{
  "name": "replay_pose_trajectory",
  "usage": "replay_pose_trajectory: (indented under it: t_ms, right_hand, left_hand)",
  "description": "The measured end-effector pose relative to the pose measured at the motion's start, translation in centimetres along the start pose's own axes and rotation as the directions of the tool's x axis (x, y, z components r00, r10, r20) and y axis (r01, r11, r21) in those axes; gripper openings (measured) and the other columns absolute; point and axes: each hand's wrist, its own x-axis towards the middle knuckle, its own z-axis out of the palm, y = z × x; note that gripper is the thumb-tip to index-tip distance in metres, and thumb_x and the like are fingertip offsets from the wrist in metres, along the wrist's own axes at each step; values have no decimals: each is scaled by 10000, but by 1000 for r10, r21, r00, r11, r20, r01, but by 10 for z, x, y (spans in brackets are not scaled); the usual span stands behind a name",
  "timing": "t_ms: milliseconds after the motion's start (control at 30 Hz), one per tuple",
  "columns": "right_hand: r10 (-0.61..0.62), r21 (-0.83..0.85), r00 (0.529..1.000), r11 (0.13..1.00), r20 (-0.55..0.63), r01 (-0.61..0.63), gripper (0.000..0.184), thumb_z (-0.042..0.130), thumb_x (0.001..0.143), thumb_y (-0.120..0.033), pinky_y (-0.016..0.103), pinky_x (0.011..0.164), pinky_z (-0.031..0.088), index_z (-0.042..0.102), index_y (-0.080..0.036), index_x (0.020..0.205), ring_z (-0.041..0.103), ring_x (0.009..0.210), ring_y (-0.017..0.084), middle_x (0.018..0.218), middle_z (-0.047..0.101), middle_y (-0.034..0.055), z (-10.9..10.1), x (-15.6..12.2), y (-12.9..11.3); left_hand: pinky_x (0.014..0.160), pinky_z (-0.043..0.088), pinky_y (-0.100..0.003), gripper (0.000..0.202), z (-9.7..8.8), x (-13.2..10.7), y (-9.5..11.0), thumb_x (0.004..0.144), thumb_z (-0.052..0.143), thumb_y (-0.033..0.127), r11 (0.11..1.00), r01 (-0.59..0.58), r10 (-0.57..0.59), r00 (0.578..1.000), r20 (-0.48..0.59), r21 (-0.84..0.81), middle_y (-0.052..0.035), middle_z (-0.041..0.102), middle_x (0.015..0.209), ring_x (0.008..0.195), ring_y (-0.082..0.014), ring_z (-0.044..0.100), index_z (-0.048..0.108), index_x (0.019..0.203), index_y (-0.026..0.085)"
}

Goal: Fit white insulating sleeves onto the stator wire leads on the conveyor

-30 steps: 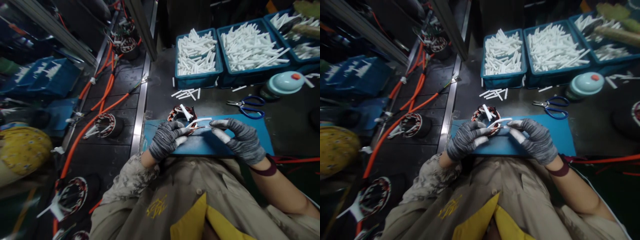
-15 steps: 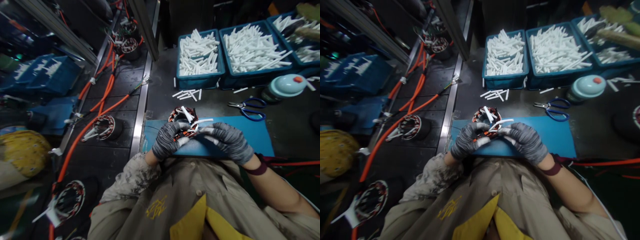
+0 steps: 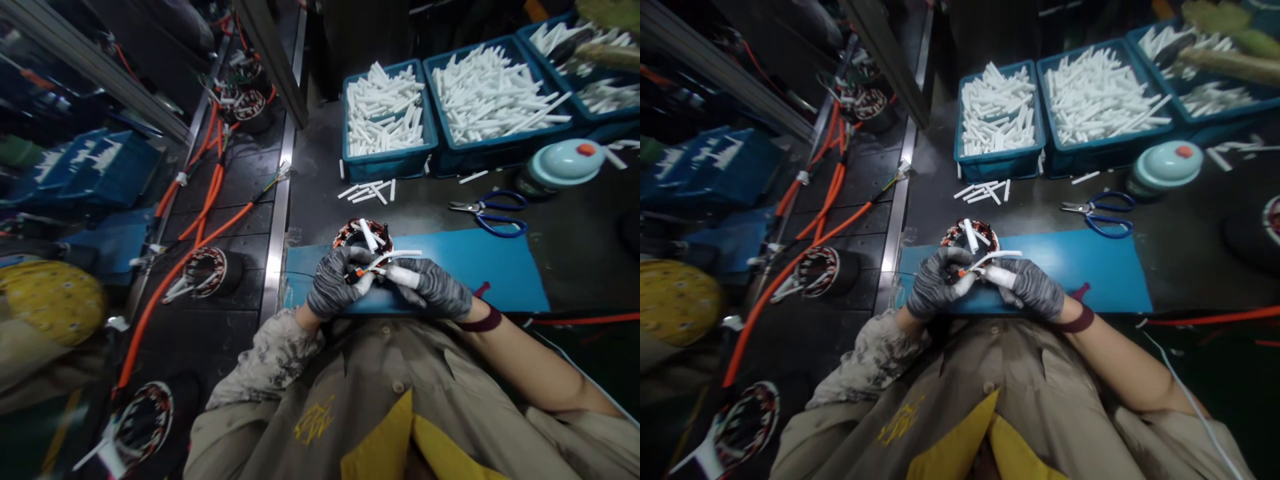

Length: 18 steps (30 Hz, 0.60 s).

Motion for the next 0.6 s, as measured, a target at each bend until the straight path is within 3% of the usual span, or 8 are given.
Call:
replay_pose_trajectory:
  t_ms: [133,167,233,300,367,433,533,600]
  right_hand:
    - [49,204,999,978,9,-50,574,459,909,-749,263,360,262,659,-217,823,241,339,101,420,279,-113,13,4,12]
    - [47,199,999,979,-4,-45,588,433,930,-738,260,366,282,672,-210,832,258,340,100,421,312,-103,14,3,13]
    - [-13,60,999,998,-43,15,518,507,942,-668,257,434,399,727,-201,918,429,404,113,510,537,-44,13,-3,12]
    - [-141,-188,984,975,-107,120,391,634,909,-564,300,626,551,758,-238,1084,669,657,173,830,765,29,8,-9,10]
    - [-229,-341,959,926,-169,161,356,680,889,-496,368,816,595,747,-288,1171,740,913,231,1094,797,45,5,-12,10]
    - [-220,-359,953,923,-207,135,336,577,958,-526,380,785,607,761,-273,1079,750,839,229,992,810,57,6,-10,12]
    - [-78,-210,986,977,-151,45,576,352,1032,-629,316,490,522,723,-227,853,594,439,170,561,684,18,13,-3,16]
    - [-8,-96,995,995,-96,-1,652,293,1028,-685,301,459,487,697,-225,800,549,390,154,496,634,4,12,-3,17]
  left_hand:
    - [690,590,-266,223,-6,4,3,788,680,219,989,77,-68,995,79,-123,-24,775,922,714,-137,699,690,1009,187]
    - [677,585,-261,241,-7,4,4,779,685,209,986,100,-89,992,89,-130,-18,773,912,694,-131,687,693,1019,189]
    - [661,576,-252,268,-7,5,5,765,700,202,982,147,-136,986,94,-117,-8,768,897,677,-123,673,696,1033,192]
    - [656,572,-246,281,-6,4,6,760,713,212,981,168,-159,983,95,-95,-5,766,894,682,-120,670,695,1040,194]
    - [654,573,-249,279,-4,4,5,757,721,229,985,154,-147,985,92,-77,-8,765,892,678,-119,668,692,1031,189]
    - [671,582,-262,268,-4,3,4,771,714,240,989,135,-130,988,86,-54,-16,766,899,690,-128,676,691,1033,186]
    - [736,604,-298,262,-6,1,2,828,676,250,997,68,-66,995,80,-20,-33,770,951,766,-154,711,676,1083,188]
    - [839,613,-346,310,-9,0,0,861,675,293,1000,-25,25,998,61,11,-67,763,1056,910,-193,733,652,1150,183]
